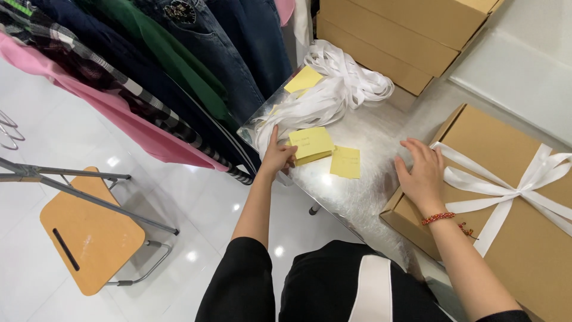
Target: The person places a plastic-wrapped item into a cardboard box, closes the box, and ties it with a white ribbon. They then handle a stack of tied boxes and later fold a white ribbon on the table.
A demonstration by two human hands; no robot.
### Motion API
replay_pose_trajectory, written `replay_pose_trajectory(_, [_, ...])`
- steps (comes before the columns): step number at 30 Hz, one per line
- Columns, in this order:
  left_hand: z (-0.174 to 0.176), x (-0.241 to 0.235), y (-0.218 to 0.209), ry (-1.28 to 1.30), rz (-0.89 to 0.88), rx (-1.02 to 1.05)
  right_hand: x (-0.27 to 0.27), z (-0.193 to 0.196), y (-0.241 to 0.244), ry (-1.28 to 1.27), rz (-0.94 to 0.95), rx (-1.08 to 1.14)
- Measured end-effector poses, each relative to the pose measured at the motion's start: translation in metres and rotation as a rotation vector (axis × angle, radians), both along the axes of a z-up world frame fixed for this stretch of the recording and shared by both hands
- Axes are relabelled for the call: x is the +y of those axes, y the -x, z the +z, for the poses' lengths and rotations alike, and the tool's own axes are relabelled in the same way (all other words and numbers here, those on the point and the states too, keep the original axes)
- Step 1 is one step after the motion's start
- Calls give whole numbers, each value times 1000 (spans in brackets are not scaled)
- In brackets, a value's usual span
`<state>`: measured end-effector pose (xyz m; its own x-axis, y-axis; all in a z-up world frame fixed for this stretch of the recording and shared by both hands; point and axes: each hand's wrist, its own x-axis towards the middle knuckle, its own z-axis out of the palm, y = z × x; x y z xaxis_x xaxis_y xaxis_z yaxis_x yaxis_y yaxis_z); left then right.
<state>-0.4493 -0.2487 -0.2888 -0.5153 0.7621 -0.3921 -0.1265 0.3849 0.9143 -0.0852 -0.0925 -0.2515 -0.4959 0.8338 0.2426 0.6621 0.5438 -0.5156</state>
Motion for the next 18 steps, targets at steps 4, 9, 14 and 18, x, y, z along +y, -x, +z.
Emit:
replay_pose_trajectory(4, [11,-12,-17,44,11,7,1,-4,-1,-26,4,-9])
replay_pose_trajectory(9, [28,-20,-43,53,99,82,5,-11,-4,-62,17,-25])
replay_pose_trajectory(14, [21,-14,-43,135,90,201,-1,-1,-1,-33,10,-17])
replay_pose_trajectory(18, [24,-20,-46,211,37,422,-3,0,-2,-26,5,-14])
